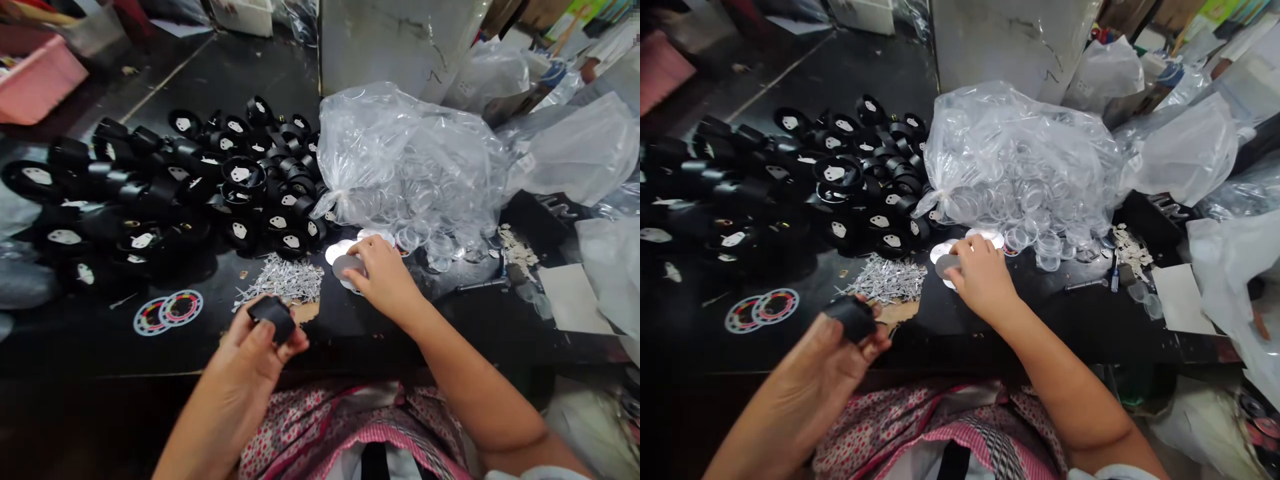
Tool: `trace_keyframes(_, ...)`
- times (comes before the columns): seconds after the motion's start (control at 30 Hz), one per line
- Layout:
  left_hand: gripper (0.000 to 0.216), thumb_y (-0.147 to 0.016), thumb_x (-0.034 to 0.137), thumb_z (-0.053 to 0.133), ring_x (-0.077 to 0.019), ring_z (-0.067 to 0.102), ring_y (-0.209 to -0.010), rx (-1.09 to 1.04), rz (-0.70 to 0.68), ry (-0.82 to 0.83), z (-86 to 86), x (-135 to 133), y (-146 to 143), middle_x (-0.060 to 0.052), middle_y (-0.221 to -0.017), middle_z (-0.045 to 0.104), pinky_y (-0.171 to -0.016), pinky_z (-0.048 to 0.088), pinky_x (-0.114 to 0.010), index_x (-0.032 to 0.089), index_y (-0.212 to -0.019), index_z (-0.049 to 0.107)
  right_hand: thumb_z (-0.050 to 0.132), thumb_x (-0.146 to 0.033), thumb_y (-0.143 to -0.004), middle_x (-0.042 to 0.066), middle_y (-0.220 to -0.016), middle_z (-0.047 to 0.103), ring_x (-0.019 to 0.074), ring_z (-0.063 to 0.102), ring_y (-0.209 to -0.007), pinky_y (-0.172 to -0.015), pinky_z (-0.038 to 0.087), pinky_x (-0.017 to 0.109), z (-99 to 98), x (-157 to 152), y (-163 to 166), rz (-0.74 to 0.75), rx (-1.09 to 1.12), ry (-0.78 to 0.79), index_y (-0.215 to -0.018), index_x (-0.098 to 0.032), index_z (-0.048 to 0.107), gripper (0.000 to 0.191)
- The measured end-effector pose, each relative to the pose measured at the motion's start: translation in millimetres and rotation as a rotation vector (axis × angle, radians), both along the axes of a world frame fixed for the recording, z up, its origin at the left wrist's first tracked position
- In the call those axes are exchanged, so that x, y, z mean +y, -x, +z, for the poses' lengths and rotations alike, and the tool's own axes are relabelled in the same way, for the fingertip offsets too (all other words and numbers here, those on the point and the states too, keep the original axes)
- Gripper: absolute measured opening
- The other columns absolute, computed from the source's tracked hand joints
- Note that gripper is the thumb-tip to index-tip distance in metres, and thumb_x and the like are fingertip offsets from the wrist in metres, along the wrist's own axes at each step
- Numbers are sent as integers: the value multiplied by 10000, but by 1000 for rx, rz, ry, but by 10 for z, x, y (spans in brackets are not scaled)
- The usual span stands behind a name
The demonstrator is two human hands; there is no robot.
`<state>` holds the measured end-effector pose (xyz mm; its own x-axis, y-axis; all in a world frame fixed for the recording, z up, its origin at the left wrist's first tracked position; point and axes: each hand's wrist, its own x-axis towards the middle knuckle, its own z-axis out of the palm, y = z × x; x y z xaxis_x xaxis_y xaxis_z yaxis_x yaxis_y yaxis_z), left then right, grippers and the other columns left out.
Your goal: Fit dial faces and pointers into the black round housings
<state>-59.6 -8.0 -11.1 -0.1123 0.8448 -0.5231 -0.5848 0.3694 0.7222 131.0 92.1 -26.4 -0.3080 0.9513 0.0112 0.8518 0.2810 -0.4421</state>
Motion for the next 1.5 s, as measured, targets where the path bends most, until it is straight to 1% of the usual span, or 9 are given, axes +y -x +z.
trace_keyframes(0.17, 300, -731, 311, 835, -152, 718, -761, -196, -2, 116, -140, -108, -161, -25, -1004, 743, -738, 623, -258, 223, -982, 697, 604, -294, -905, 4, -753, 675, 161, 609, -701, -670, 449, 291, -28, -59, -248, -165, 431, 203, -859, -179, 673, 142)
trace_keyframes(0.3, 300, -915, 339, 637, -190, 727, -948, -216, 47, 123, -104, -3, -244, -141, -1197, 712, -856, 601, -281, 178, -1166, 671, 600, -294, -932, 53, -993, 745, 205, 673, -949, -885, 483, 356, -2, -187, -352, -150, 510, 21, -986, -199, 748, 183)
trace_keyframes(0.4, 332, -977, 397, 510, -221, 712, -1038, -293, 108, 155, -61, 86, -339, -138, -1225, 704, -878, 603, -327, 180, -1156, 685, 625, -277, -937, 87, -1234, 687, 234, 619, -1139, -1020, 430, 409, 39, -351, -264, 36, 416, -132, -1020, -215, 762, 172)
trace_keyframes(0.57, 319, -981, 430, 492, -220, 700, -1072, -383, 136, 69, -53, 122, -459, -70, -1189, 725, -893, 602, -355, 225, -1067, 720, 667, -287, -922, 101, -1207, 699, 229, 637, -1110, -992, 457, 395, 64, -530, -84, 180, 390, 5, -1074, -197, 737, 190)
trace_keyframes(0.77, 305, -948, 400, 576, -225, 675, -1127, -280, 137, 51, -106, 34, -472, -82, -1261, 696, -931, 582, -354, 231, -1174, 692, 649, -118, -882, 32, -959, 705, 150, 646, -862, -755, 506, 277, 187, -515, -58, -18, 570, 139, -1058, -181, 702, 194)
trace_keyframes(0.97, 271, -900, 381, 656, -224, 664, -1144, -162, 45, -9, -123, -48, -547, -60, -1247, 707, -933, 577, -334, 243, -1124, 725, 637, -148, -870, -8, -847, 671, 126, 628, -789, -722, 490, 261, 294, -516, 103, -86, 711, 185, -896, -188, 653, 50)
trace_keyframes(1.17, 341, -808, 407, 752, -230, 586, -1268, -38, 11, 20, -136, -69, -554, -19, -1315, 676, -974, 536, -260, 289, -1128, 740, 639, -246, -862, -40, -744, 617, 96, 583, -564, -534, 456, 233, 262, -477, 98, -149, 747, 482, -834, -201, 547, 106)
trace_keyframes(1.37, 339, -840, 365, 729, -218, 596, -1249, 46, -66, -85, -255, -133, -512, -11, -1326, 664, -1015, 510, -275, 302, -1172, 711, 723, -356, -806, -28, -746, 590, 117, 534, -639, -567, 406, 250, 252, -471, 19, -131, 561, 409, -828, -205, 534, 243)
trace_keyframes(1.5, 307, -828, 321, 745, -210, 655, -1149, 44, -135, -56, -360, -206, -494, -9, -1205, 710, -976, 536, -284, 298, -1132, 713, 639, -222, -855, 10, -922, 643, 127, 596, -748, -666, 479, 268, 265, -564, 9, -9, 588, 475, -978, -193, 569, 144)
